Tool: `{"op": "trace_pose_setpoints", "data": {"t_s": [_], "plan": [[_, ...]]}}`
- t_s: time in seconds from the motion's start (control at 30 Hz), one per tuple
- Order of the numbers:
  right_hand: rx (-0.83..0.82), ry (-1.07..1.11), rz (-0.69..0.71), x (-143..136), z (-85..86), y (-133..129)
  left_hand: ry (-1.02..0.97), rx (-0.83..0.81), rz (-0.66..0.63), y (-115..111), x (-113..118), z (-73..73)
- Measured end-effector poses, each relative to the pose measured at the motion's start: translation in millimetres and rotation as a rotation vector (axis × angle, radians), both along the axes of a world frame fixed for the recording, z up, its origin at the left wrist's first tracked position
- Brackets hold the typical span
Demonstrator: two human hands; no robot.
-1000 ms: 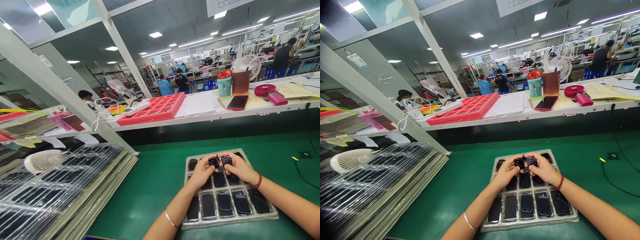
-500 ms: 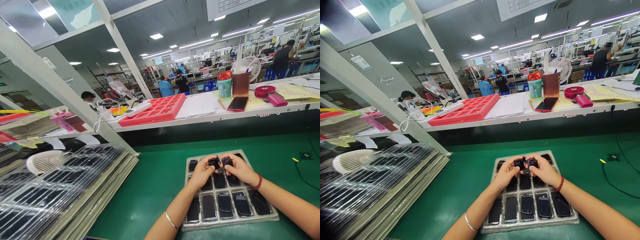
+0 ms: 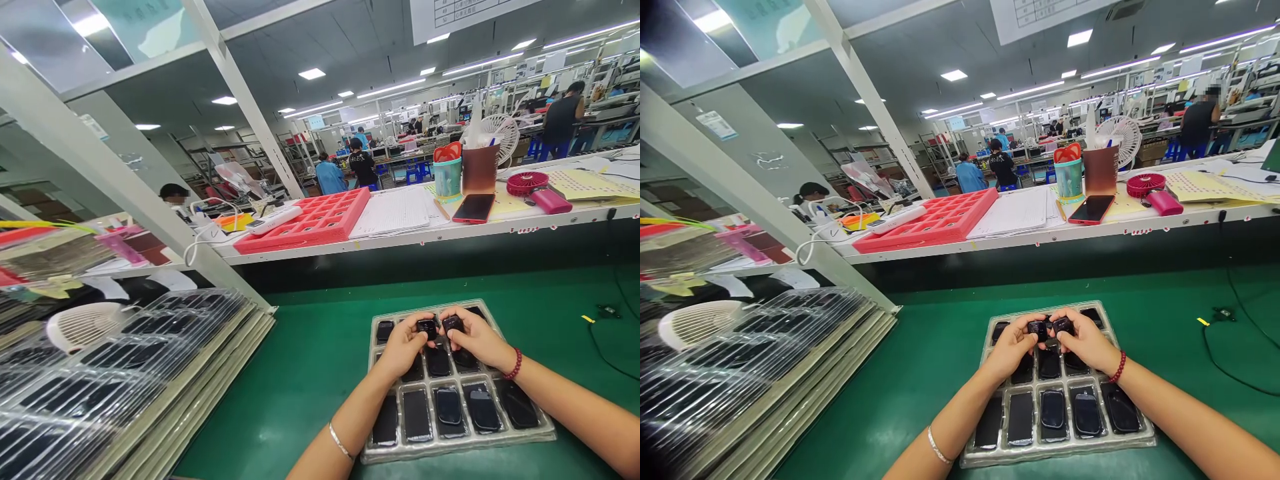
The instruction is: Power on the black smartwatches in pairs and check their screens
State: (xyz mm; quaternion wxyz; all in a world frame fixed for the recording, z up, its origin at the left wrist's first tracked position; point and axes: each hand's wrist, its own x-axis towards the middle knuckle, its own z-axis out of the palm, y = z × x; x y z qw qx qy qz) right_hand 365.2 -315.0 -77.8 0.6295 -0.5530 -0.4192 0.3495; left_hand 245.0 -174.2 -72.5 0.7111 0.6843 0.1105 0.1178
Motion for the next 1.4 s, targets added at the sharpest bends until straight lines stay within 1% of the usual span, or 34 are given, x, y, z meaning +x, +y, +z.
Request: {"op": "trace_pose_setpoints", "data": {"t_s": [0.17, 0.47, 0.57, 0.77, 0.97, 1.07, 1.17, 1.3, 1.4], "plan": [[0.023, -0.026, 0.011, -1.2, 3.3, -0.9, -0.023, -0.029, 0.013, -1.2, 0.5, 1.7], [-0.007, -0.055, -0.007, 0.2, -0.5, -0.3, -0.021, -0.030, 0.002, -3.5, -0.6, 5.4], [0.008, -0.067, 0.000, 0.1, -0.7, -0.6, -0.022, -0.034, 0.007, -3.3, -0.2, 5.3], [-0.038, -0.031, -0.020, 2.8, -1.8, -1.7, -0.016, 0.025, 0.032, -2.6, -1.1, 7.1], [-0.040, -0.023, -0.024, 2.6, -0.8, -2.0, -0.021, 0.036, 0.046, -3.9, -1.9, 11.6], [-0.042, -0.014, -0.010, 1.9, 0.3, -2.4, -0.029, 0.037, 0.039, -3.9, -1.2, 9.8], [-0.010, -0.033, -0.017, 1.4, 0.9, -2.2, -0.049, 0.027, 0.017, -3.0, -0.6, 5.8], [-0.010, -0.053, -0.022, 1.4, -0.1, -1.0, 0.004, 0.038, 0.019, -1.2, -0.4, 0.9], [0.003, -0.057, -0.007, 1.9, -1.7, -0.5, -0.002, 0.047, 0.020, -0.4, -0.3, 0.0]]}}
